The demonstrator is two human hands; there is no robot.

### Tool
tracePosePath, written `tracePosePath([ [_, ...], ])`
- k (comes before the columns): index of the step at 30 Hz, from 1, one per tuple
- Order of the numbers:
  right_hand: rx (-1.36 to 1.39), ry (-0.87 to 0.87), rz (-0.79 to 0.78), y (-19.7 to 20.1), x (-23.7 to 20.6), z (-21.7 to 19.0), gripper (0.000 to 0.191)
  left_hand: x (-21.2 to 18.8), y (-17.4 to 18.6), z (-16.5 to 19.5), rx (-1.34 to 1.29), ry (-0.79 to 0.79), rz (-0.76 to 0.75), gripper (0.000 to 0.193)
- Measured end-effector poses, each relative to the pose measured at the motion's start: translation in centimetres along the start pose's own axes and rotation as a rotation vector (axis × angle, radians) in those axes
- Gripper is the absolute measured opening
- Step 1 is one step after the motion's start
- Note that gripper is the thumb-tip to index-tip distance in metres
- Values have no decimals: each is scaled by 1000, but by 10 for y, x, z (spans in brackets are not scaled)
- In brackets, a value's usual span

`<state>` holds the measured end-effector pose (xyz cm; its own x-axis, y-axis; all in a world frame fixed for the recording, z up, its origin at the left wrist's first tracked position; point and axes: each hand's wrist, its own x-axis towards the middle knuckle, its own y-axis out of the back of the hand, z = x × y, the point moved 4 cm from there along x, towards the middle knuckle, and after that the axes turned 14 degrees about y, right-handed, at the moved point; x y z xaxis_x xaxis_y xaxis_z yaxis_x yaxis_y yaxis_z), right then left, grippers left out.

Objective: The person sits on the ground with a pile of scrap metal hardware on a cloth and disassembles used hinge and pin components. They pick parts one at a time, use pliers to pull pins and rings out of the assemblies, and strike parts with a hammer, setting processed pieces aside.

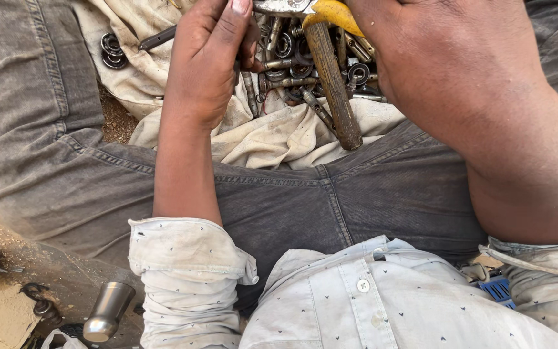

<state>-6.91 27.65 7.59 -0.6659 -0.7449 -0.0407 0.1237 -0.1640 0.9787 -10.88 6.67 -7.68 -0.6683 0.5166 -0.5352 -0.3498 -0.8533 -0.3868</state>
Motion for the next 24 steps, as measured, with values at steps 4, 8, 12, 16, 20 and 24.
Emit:
tracePosePath([
  [4, 35, -10, -23, -2, -3, 0, 40, 4, 2, -3, 12, -47, 24, 30],
  [8, 94, -33, -8, -3, -10, -1, 39, 5, 7, -4, -95, -63, 37, 30],
  [12, 229, -40, -2, -7, -11, 1, 36, 1, 17, -1, -423, -3, 132, 19],
  [16, 272, -11, 34, -20, -1, -7, 35, -2, 26, 9, -599, -116, 149, 15],
  [20, 218, -18, 11, -37, 4, -24, 38, -5, 36, 13, -643, -228, 155, 16],
  [24, 157, -19, -3, -45, 1, -29, 34, -8, 39, 8, -650, -240, 161, 15],
])
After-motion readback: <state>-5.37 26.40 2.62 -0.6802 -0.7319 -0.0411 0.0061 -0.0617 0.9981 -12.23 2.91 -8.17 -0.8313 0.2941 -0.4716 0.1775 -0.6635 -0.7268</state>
